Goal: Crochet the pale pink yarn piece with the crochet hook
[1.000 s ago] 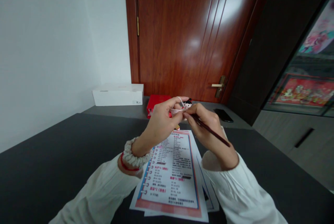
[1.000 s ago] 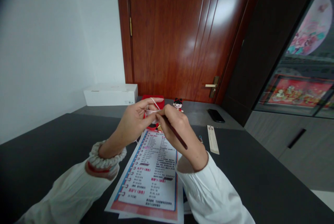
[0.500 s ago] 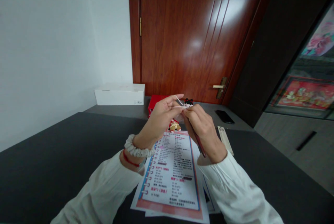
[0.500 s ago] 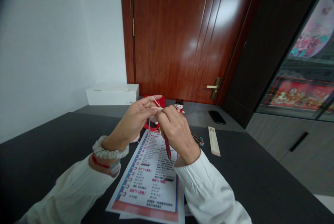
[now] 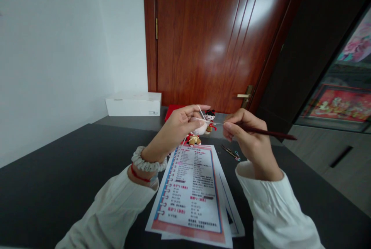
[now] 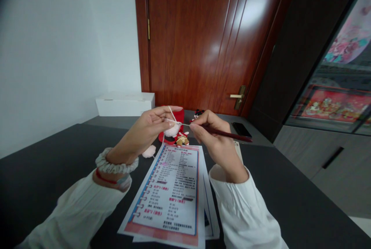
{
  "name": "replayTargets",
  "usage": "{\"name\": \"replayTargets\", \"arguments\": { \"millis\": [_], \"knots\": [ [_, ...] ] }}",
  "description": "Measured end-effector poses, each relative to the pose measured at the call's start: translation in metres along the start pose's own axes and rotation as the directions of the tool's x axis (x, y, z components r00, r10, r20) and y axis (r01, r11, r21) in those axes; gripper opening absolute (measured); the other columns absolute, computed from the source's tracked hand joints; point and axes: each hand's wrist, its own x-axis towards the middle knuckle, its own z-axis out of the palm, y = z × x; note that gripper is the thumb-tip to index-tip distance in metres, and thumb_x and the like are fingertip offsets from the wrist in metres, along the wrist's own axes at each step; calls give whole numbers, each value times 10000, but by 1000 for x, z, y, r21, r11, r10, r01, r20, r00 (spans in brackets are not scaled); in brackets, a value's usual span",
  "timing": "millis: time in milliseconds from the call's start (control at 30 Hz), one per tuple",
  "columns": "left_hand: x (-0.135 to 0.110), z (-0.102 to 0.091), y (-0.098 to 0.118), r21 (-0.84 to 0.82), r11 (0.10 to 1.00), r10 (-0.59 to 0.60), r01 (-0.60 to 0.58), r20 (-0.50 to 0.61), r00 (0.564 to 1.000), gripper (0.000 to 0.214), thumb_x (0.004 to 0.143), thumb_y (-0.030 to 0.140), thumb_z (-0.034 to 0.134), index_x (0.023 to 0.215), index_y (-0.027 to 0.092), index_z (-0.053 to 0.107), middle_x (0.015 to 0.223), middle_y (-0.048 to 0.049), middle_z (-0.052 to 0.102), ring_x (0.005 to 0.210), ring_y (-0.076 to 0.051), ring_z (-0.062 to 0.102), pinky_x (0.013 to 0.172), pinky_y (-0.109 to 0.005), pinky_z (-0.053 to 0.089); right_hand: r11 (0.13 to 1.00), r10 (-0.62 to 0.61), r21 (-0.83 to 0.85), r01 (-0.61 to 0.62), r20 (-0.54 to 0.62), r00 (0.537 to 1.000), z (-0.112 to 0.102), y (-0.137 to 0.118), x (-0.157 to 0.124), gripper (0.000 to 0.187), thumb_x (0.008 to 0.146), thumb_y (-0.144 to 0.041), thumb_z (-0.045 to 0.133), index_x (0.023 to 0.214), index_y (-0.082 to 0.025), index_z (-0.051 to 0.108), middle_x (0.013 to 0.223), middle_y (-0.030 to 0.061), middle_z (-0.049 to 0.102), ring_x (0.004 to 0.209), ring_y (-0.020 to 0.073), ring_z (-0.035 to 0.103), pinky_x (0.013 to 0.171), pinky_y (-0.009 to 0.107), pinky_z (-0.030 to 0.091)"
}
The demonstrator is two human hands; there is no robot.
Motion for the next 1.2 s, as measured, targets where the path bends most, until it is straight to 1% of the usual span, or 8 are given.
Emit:
{"name": "replayTargets", "arguments": {
  "millis": [167,300,467,633,733,833,933,1200],
  "knots": [
    [-3,3,0,-60,998,-15,17,31,999,378,787,145,641,1165,160,622,720,32,557,661,-76,545,630,-197,425,898,138,411,-155,70,988,6,7,6,178,785,-205,658,665,-204,527,504,-63,463,448,86,399,406,207,296],
    [0,8,1,-186,979,-75,87,72,995,430,778,145,637,1203,170,581,748,14,591,656,-101,569,630,-235,433,845,160,501,-185,94,983,21,10,10,207,808,-246,620,667,-216,471,506,-73,439,442,84,370,399,195,294],
    [9,15,5,-296,952,-90,80,-20,996,416,746,110,648,1155,145,579,702,33,574,617,-85,541,619,-225,410,991,-115,-83,109,-76,990,29,12,10,124,862,-230,580,752,-219,525,657,-26,539,575,116,485,544,263,397],
    [11,17,6,-396,911,-149,113,-61,987,365,749,70,629,1108,130,600,686,30,556,635,-77,525,619,-210,389,690,-469,-573,442,112,876,27,26,4,138,869,-106,526,876,-240,555,753,23,571,698,169,505,628,327,393],
    [9,15,5,-473,861,-211,188,4,977,365,742,68,635,1101,130,607,773,-6,608,709,-97,573,668,-218,421,732,-532,-461,502,75,844,27,30,3,167,859,-92,546,901,-254,549,774,13,575,707,164,522,635,321,412],
    [8,11,5,-515,818,-244,255,89,966,375,741,58,627,1110,127,609,854,-41,650,775,-122,608,698,-227,450,924,-365,-137,356,-46,930,26,24,4,115,867,-139,567,833,-246,545,741,-13,563,664,139,527,610,298,419],
    [6,5,6,-512,817,-241,264,113,964,379,739,46,617,1109,127,618,869,-49,669,783,-134,623,703,-238,476,975,-167,137,173,-50,985,20,17,5,95,853,-193,604,787,-234,549,666,-35,536,573,119,500,542,275,398],
    [3,-6,4,-446,847,-219,288,200,955,380,742,63,621,1119,110,621,922,-72,688,759,-138,640,698,-247,497,975,-89,209,77,47,995,4,14,3,97,818,-161,652,776,-220,587,651,-36,563,540,104,500,498,251,385]
  ]
}}
